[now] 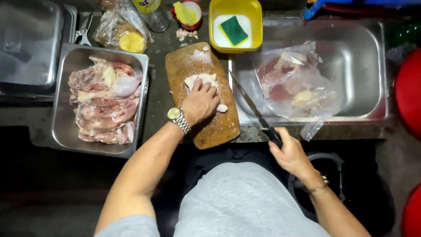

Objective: The person is preparing raw chicken by trimming fat and skin with a knife on a wooden cutting board and then placing the pieces into a metal tray or plastic bags.

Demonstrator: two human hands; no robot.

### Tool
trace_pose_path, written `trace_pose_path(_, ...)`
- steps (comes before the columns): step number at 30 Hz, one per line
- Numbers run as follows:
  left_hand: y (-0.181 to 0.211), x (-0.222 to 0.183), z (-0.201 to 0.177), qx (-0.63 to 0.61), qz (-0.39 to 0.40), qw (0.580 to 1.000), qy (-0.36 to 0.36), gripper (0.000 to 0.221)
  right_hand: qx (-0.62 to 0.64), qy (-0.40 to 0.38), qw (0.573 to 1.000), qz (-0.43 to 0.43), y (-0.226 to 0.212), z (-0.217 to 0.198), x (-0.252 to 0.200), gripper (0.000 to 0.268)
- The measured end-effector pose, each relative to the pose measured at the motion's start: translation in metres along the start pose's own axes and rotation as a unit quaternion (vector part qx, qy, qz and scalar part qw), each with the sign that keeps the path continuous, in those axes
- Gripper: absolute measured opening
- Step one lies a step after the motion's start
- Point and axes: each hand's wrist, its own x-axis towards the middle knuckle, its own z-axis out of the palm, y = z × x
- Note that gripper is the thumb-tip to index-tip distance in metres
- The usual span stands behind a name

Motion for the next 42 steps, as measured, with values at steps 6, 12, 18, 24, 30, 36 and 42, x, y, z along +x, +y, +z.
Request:
trace_pose_path(6, -0.016, -0.008, 0.022, -0.017, 0.062, 0.995, 0.076, 0.021, 0.067, 0.04, 0.996, 0.03, -0.017, 0.026, 0.008, 0.032)
trace_pose_path(12, 0.006, -0.028, -0.02, -0.279, -0.129, 0.921, 0.239, 0.026, 0.078, 0.019, 0.997, 0.018, -0.025, 0.033, 0.011, 0.026)
trace_pose_path(18, 0.033, -0.039, -0.057, -0.319, -0.345, 0.794, 0.386, 0.014, 0.079, -0.008, 0.996, 0.028, -0.035, 0.037, 0.023, 0.021)
trace_pose_path(24, 0.041, -0.032, -0.066, -0.158, -0.33, 0.858, 0.361, 0.01, 0.031, -0.034, 0.999, -0.003, -0.065, 0.029, 0.028, 0.031)
trace_pose_path(30, 0.02, -0.012, -0.054, -0.284, -0.39, 0.874, -0.063, 0.037, 0.058, -0.041, 0.997, 0.015, -0.058, 0.039, 0.052, 0.041)
trace_pose_path(36, -0.004, -0.02, -0.078, -0.42, -0.288, 0.841, -0.184, 0.03, 0.087, -0.049, 0.995, 0.005, -0.038, 0.052, 0.064, 0.041)
trace_pose_path(42, -0.024, -0.011, -0.108, -0.384, -0.232, 0.853, -0.267, 0.028, 0.102, -0.056, 0.993, 0.022, -0.05, 0.05, 0.051, 0.039)
